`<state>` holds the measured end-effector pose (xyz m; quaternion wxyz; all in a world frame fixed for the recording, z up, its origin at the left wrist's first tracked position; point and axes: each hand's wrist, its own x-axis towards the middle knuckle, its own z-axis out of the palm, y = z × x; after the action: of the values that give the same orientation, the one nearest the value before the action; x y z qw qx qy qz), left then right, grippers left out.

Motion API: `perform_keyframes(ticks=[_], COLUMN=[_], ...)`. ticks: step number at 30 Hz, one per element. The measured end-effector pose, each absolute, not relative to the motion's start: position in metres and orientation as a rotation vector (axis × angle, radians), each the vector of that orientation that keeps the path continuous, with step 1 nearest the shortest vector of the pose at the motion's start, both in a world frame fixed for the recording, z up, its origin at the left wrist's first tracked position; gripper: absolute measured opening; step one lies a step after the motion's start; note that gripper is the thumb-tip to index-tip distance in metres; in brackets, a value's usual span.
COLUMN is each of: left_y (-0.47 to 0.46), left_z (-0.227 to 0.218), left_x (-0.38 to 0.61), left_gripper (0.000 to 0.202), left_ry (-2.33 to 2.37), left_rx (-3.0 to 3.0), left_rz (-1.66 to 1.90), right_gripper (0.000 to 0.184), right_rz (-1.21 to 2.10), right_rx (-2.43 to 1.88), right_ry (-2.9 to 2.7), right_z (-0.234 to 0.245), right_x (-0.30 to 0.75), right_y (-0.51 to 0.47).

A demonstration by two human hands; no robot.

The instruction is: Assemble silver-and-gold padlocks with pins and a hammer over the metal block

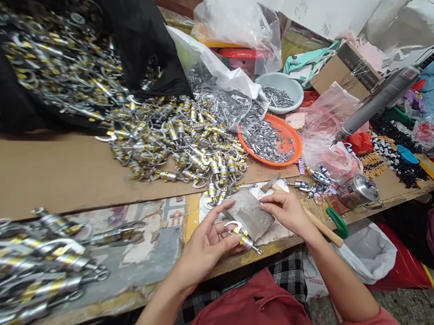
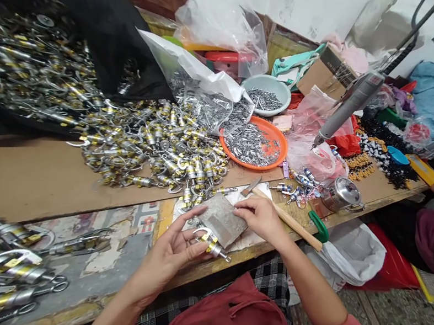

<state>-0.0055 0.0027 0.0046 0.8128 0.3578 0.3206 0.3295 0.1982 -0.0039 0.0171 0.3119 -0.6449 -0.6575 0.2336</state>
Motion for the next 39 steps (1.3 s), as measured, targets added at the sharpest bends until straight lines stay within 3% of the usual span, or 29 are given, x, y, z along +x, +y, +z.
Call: perform_keyframes(ticks=[9, 21, 39], left_y=[0.005, 0.004, 0.005], left_z=[-0.005, -0.002, -0.004], left_x=[-0.007, -0.007, -0.007], left_gripper=[0.076, 0.074, 0.069], left_ry=[0.618, 0.613, 0.639], left_rx=[0.778, 0.768, 0.747], left_rz=[0.68, 0.699, 0.704], right_gripper=[0.015, 0.021, 0.029], right_rz=[0.378, 0.187, -0.158], right_rx=[-1.433, -1.125, -1.316], right_ry=[-1.827, -1.986, -2.27], right_z=[0.038, 0.018, 0.024], right_x=[0.173, 0.158, 0.149], right_y=[-0.02, -0.028, -0.05])
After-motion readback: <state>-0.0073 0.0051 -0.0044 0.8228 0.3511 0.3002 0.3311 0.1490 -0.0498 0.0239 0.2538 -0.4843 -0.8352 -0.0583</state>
